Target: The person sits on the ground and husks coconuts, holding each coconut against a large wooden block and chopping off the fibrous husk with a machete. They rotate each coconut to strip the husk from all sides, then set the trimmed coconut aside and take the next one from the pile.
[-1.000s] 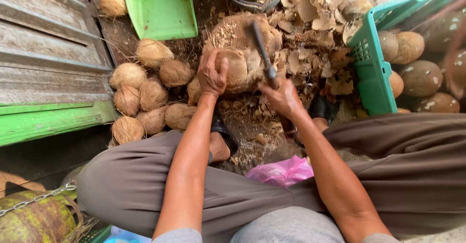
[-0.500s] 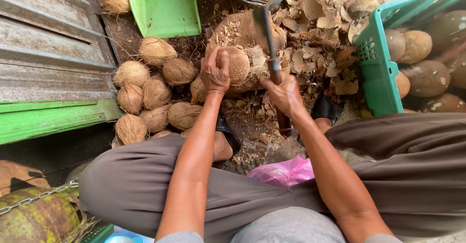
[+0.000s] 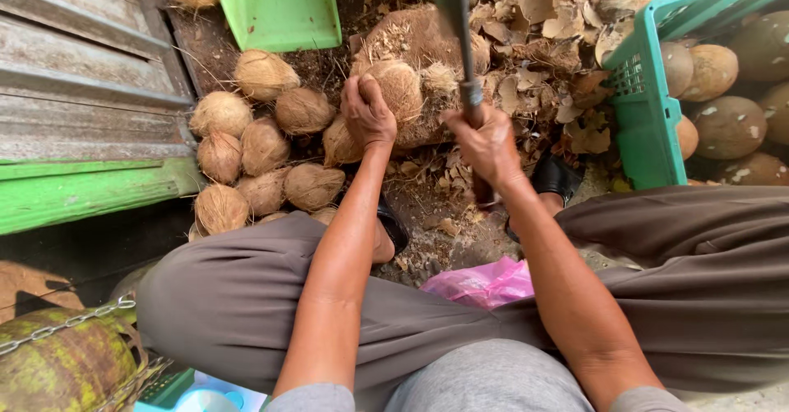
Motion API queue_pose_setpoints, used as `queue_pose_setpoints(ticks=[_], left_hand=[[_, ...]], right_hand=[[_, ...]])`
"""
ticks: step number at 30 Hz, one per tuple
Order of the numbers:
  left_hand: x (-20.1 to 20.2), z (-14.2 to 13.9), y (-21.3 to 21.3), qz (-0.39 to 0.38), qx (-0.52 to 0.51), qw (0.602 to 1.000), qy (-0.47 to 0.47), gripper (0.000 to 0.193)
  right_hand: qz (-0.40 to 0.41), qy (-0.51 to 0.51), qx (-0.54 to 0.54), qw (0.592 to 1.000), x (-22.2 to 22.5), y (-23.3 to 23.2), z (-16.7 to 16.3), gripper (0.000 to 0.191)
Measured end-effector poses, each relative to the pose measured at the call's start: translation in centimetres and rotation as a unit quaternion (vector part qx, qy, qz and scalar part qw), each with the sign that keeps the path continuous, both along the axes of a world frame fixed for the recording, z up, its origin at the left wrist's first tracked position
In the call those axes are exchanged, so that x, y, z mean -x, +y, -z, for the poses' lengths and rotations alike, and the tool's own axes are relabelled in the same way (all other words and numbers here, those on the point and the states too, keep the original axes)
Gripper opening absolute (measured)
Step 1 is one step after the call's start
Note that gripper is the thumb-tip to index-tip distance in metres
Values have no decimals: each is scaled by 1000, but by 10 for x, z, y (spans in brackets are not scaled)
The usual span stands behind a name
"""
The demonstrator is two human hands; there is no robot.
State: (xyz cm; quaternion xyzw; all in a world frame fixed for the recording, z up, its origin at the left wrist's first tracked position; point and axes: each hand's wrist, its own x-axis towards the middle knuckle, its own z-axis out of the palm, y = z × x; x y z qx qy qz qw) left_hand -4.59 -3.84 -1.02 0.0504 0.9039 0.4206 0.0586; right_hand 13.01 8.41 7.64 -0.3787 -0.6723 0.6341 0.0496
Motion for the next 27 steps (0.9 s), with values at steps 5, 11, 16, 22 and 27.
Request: queue_pose_setpoints(ticks=[5,11,16,22,27], left_hand=[[2,-6,4,31,174,925,337,60],[8,-8,11,217,133,948,191,69],[20,-15,3,263,88,941,194,68],[36,-17,-16,235,-4,969,76,66],[43,-3,-16,149,-77,983,68,70]], right_hand=[[28,-70,-237,969,-19,29,12,37],[-36,-266,-304,914,-15,30,28,61],[-185,-102,-493,844,41,8,20,109],[-269,-42,-440,856,96,-3,42,82],[-313,-49,-448,836,78,-7,65,13]])
